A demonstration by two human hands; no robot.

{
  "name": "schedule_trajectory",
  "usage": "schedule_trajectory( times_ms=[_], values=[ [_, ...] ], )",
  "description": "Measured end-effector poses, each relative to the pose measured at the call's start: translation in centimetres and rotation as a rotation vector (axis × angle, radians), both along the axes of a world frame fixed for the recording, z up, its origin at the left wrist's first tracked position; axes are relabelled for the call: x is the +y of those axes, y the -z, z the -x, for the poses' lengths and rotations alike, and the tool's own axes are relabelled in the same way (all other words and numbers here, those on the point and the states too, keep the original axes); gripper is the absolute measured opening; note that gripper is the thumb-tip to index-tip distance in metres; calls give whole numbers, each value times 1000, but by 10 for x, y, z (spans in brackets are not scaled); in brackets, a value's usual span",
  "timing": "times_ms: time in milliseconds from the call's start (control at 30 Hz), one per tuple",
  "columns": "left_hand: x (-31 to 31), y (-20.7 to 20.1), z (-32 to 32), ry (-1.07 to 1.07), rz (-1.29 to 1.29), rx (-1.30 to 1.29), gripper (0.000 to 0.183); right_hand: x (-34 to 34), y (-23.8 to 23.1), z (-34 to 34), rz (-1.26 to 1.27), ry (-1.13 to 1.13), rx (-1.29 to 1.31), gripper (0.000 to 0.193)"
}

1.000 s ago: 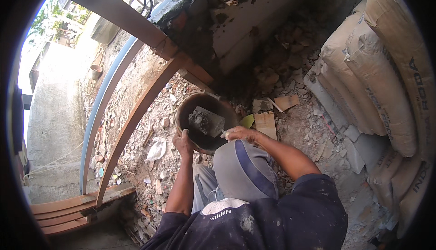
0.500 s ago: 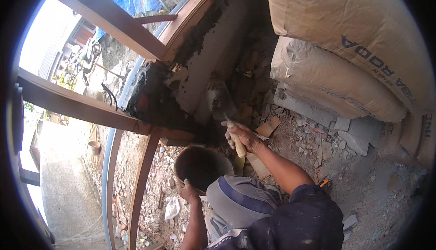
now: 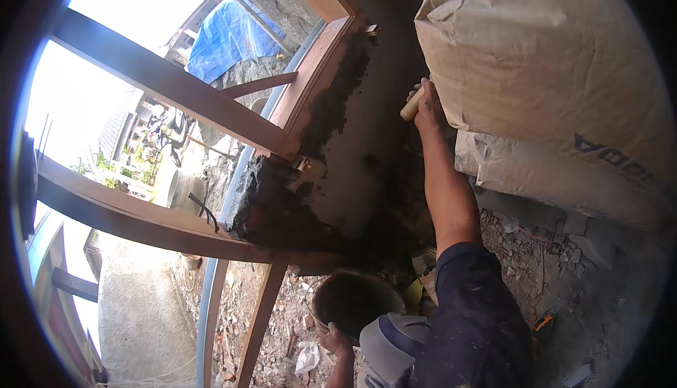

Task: The person scoops cement from a bucket with a trowel and applies it to a wall near a window frame. The person repeatedly scoops and spreads the cement along the wall surface.

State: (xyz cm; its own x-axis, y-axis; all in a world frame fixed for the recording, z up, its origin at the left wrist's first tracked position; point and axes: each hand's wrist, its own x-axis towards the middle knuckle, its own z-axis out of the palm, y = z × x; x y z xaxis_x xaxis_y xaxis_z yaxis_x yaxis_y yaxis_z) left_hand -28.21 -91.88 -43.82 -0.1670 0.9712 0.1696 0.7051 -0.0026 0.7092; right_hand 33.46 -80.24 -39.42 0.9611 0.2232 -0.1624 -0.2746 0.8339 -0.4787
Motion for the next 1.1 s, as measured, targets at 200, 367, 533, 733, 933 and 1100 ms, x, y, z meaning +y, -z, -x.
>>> schedule_trajectory(
  times_ms=[200,367,533,733,933,1100],
  values=[
    [12,30,4,36,-31,-73,37,76,26,-69,604,428,-30,33],
    [8,22,7,-21,-27,-78,37,104,30,-43,1079,293,-608,35],
    [8,29,1,41,-66,-105,36,73,70,15,925,292,-474,34],
    [4,22,5,0,-12,-70,35,-17,103,176,618,-382,-126,23],
    [6,17,-1,48,-6,-60,37,-150,102,300,836,-719,-231,32],
    [6,8,-7,39,149,-94,37,-219,116,356,1201,-720,-488,59]
  ],
)
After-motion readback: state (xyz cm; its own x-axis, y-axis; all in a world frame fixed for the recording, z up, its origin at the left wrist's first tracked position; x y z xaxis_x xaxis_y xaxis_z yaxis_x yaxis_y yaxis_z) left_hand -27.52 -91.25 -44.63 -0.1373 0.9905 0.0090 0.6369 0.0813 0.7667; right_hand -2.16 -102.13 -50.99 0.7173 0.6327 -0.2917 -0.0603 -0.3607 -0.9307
